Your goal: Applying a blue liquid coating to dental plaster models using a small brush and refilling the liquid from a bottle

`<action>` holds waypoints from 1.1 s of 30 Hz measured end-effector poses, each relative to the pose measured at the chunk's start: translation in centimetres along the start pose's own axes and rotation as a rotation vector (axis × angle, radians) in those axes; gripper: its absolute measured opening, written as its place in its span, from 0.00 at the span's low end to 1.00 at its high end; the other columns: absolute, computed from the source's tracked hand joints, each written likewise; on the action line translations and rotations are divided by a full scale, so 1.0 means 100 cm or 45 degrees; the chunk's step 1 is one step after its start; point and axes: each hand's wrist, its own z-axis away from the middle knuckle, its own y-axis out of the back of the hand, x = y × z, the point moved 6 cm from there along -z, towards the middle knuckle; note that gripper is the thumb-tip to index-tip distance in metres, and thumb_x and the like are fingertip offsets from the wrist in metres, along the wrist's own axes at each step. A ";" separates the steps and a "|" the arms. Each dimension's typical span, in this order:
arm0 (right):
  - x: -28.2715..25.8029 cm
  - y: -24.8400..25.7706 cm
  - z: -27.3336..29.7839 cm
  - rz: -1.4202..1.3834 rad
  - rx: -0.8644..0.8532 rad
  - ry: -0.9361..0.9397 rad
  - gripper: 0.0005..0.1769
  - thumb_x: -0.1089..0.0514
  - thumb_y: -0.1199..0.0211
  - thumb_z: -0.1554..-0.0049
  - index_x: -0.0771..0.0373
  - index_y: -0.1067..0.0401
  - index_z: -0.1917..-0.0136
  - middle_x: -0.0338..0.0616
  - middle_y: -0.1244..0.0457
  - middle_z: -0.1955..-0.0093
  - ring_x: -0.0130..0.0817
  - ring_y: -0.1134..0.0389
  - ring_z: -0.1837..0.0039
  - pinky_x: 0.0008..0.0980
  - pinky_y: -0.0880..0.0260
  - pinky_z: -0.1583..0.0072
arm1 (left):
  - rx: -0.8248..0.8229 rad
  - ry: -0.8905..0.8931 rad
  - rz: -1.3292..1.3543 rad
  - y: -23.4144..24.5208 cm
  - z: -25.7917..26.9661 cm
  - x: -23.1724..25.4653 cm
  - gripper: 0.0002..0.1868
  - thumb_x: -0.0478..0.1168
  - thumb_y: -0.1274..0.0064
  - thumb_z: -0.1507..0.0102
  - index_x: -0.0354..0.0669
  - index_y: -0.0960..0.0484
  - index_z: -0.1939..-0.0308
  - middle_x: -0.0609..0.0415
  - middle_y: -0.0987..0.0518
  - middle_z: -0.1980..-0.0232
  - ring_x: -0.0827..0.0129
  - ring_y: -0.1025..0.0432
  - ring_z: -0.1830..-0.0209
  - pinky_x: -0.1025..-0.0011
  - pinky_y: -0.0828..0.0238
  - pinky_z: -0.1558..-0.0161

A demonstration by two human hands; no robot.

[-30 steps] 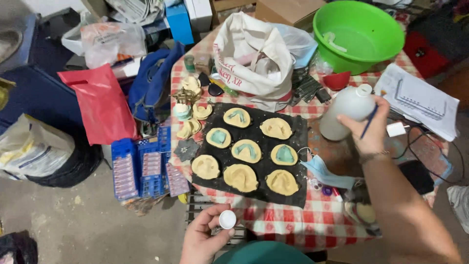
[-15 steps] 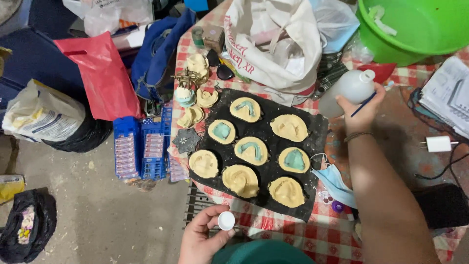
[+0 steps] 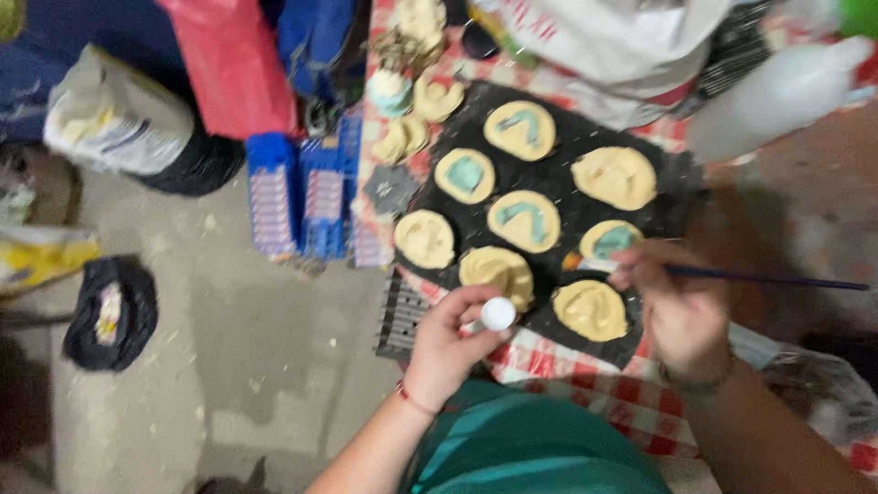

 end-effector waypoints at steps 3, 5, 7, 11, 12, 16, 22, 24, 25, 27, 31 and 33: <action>-0.035 -0.054 0.014 -0.195 -0.177 0.051 0.11 0.63 0.42 0.42 0.75 0.24 0.54 0.56 0.31 0.65 0.37 0.28 0.63 0.35 0.22 0.56 | 0.088 -0.042 0.136 -0.003 -0.002 -0.002 0.28 0.29 0.29 0.48 0.39 0.15 0.43 0.54 0.12 0.62 0.80 0.25 0.57 0.77 0.21 0.54; -0.050 -0.070 0.013 -0.109 -0.325 0.137 0.09 0.63 0.42 0.42 0.72 0.24 0.55 0.53 0.30 0.64 0.38 0.27 0.62 0.36 0.23 0.53 | 0.095 -0.059 0.109 -0.005 0.002 0.001 0.28 0.30 0.29 0.47 0.41 0.15 0.43 0.56 0.12 0.63 0.81 0.25 0.56 0.76 0.23 0.50; -0.061 -0.083 0.012 -0.020 -0.468 0.227 0.08 0.64 0.41 0.42 0.70 0.23 0.55 0.50 0.30 0.63 0.39 0.27 0.60 0.36 0.23 0.50 | 0.095 -0.074 0.084 -0.005 0.006 0.001 0.28 0.31 0.28 0.47 0.42 0.15 0.42 0.57 0.12 0.63 0.82 0.25 0.54 0.75 0.24 0.45; -0.057 -0.085 0.017 0.349 -0.502 0.351 0.08 0.58 0.38 0.42 0.62 0.20 0.55 0.44 0.30 0.62 0.41 0.27 0.58 0.39 0.27 0.49 | 0.096 -0.115 -0.019 -0.005 0.010 -0.004 0.26 0.32 0.29 0.46 0.44 0.14 0.43 0.59 0.12 0.63 0.82 0.25 0.54 0.71 0.27 0.42; -0.050 -0.080 0.019 0.385 -0.440 0.309 0.07 0.58 0.36 0.42 0.62 0.20 0.55 0.44 0.30 0.62 0.41 0.27 0.57 0.39 0.27 0.48 | 0.087 -0.109 -0.037 -0.007 0.011 -0.007 0.26 0.32 0.30 0.46 0.44 0.14 0.43 0.58 0.12 0.63 0.81 0.25 0.53 0.70 0.27 0.40; -0.041 -0.082 0.021 0.508 -0.475 0.346 0.05 0.57 0.33 0.44 0.59 0.19 0.55 0.41 0.31 0.63 0.43 0.26 0.56 0.39 0.27 0.47 | 0.079 -0.110 -0.134 -0.008 0.012 -0.015 0.24 0.33 0.30 0.46 0.47 0.13 0.45 0.59 0.12 0.65 0.81 0.22 0.54 0.72 0.27 0.42; -0.018 -0.079 0.016 0.428 -0.573 0.135 0.05 0.61 0.36 0.42 0.60 0.20 0.56 0.45 0.29 0.66 0.42 0.25 0.61 0.39 0.25 0.50 | 0.034 -0.086 -0.095 -0.012 0.006 -0.034 0.23 0.30 0.31 0.45 0.43 0.13 0.46 0.56 0.12 0.65 0.80 0.21 0.58 0.73 0.23 0.48; 0.001 -0.065 0.007 0.341 -0.513 -0.106 0.10 0.62 0.41 0.39 0.65 0.21 0.58 0.52 0.29 0.68 0.46 0.26 0.63 0.42 0.26 0.52 | 0.067 -0.058 -0.043 -0.010 0.004 -0.045 0.25 0.28 0.32 0.46 0.40 0.14 0.45 0.55 0.11 0.64 0.79 0.22 0.58 0.73 0.23 0.48; 0.006 -0.065 -0.011 0.344 -0.517 -0.110 0.10 0.62 0.41 0.39 0.65 0.21 0.58 0.52 0.29 0.68 0.46 0.26 0.63 0.42 0.26 0.52 | 0.069 -0.054 -0.038 -0.007 0.004 -0.044 0.25 0.28 0.32 0.46 0.40 0.14 0.45 0.55 0.11 0.64 0.79 0.22 0.58 0.73 0.23 0.48; 0.027 -0.054 -0.048 0.378 -0.313 -0.391 0.14 0.62 0.52 0.35 0.66 0.31 0.61 0.49 0.35 0.69 0.37 0.33 0.62 0.35 0.32 0.52 | 0.082 -0.006 -0.013 -0.001 0.004 -0.042 0.24 0.29 0.31 0.45 0.41 0.14 0.44 0.57 0.11 0.64 0.83 0.23 0.57 0.79 0.26 0.48; 0.078 -0.049 -0.097 0.542 -0.406 -0.277 0.15 0.57 0.50 0.30 0.65 0.29 0.54 0.50 0.32 0.67 0.40 0.29 0.61 0.37 0.30 0.50 | 0.055 -0.028 -0.017 -0.008 0.014 -0.039 0.24 0.29 0.31 0.45 0.39 0.14 0.44 0.55 0.11 0.64 0.81 0.22 0.57 0.74 0.24 0.45; 0.098 -0.063 -0.102 0.879 -0.562 -0.501 0.18 0.48 0.53 0.34 0.61 0.29 0.50 0.45 0.29 0.62 0.38 0.26 0.54 0.40 0.30 0.46 | -0.029 -0.026 -0.103 -0.012 0.019 -0.028 0.20 0.30 0.35 0.40 0.48 0.16 0.45 0.62 0.14 0.60 0.79 0.24 0.58 0.74 0.25 0.50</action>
